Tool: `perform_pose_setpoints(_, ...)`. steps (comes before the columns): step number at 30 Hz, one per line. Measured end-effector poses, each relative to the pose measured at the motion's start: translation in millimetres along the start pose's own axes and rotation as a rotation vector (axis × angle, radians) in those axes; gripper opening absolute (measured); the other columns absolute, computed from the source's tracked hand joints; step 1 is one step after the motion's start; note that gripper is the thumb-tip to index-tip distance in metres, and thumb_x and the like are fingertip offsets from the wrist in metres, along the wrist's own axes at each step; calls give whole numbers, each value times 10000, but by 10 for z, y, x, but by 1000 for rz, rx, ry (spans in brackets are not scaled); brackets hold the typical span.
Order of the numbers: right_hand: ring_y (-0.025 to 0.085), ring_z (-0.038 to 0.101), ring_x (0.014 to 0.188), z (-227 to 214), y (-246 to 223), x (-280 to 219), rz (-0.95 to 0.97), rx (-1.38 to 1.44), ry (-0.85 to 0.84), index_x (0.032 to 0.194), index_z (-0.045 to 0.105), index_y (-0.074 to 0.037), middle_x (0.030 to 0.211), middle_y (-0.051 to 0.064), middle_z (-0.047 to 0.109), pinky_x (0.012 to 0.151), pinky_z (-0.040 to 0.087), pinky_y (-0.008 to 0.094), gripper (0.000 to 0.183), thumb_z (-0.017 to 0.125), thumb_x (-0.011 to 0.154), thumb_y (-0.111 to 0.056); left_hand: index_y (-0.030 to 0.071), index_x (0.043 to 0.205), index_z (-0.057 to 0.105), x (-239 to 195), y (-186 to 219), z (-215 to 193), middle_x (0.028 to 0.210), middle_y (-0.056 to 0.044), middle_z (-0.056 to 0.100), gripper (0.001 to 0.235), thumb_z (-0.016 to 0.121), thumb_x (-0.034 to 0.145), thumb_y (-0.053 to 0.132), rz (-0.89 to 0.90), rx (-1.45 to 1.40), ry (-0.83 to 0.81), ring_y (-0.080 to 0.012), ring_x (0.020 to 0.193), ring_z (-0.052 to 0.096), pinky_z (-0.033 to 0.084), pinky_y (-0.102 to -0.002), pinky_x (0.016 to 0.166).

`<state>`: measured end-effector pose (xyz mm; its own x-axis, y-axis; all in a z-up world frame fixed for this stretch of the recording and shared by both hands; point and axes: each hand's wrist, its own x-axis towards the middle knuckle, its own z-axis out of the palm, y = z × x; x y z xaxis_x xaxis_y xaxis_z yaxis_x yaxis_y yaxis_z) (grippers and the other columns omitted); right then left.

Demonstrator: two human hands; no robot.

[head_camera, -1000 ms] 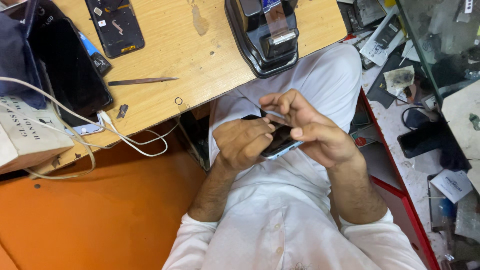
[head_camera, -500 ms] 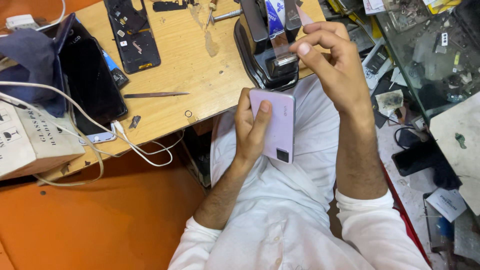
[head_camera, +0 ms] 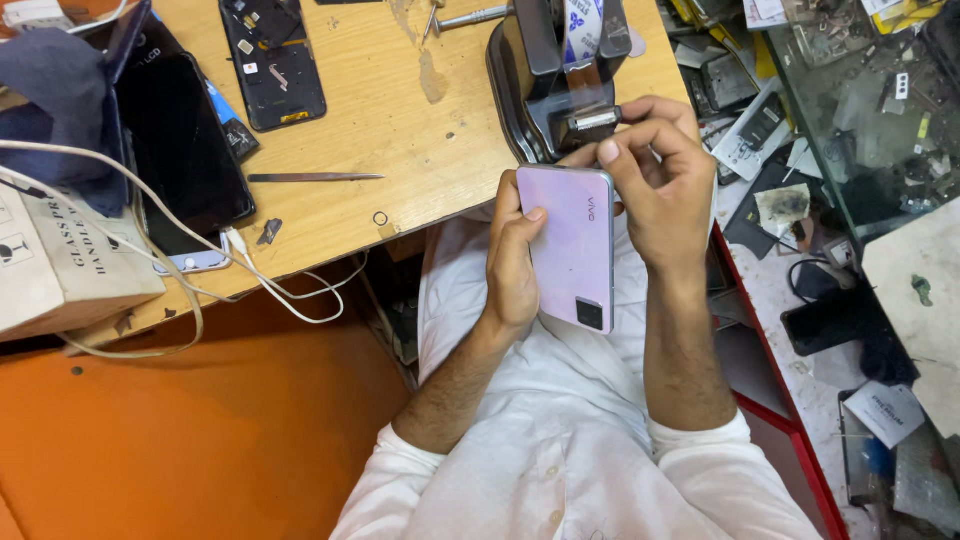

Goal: The person disassembles a smartphone, removes the back cover and internal components, and uses a screwdriver to manipulate parts. They then reassemble the phone, connect a charging cable, and wipe the device with a cloth.

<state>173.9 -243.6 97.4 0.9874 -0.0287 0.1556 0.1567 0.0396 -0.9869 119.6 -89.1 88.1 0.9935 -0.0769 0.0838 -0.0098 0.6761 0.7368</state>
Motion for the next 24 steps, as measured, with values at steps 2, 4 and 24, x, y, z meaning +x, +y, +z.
perform_pose_setpoints(2,138,624,1141,30,59,1,-213,-165,7,1019,674,62,1341,97,509,903,590,239,102,721,1077,-8,-38,1270,466,7,-4,-4,1329,-205,570,275,448,1108,184,38,101,3,-190,1168,576,473,-347,1101)
perform_pose_setpoints(4,162,660,1194,37,55,40,-280,-209,48,1035,659,59,1359,120,508,964,618,267,115,707,1094,-27,-24,1307,460,14,17,6,1402,-183,570,295,450,1107,193,57,148,-13,-183,1219,589,486,-337,1106)
perform_pose_setpoints(24,212,453,1385,97,-114,-435,-309,-53,103,1032,715,-17,1483,95,450,1125,482,359,203,824,1038,-187,8,1405,539,-154,28,165,1248,-112,707,357,575,1130,233,159,675,14,-150,1128,694,565,-282,979)
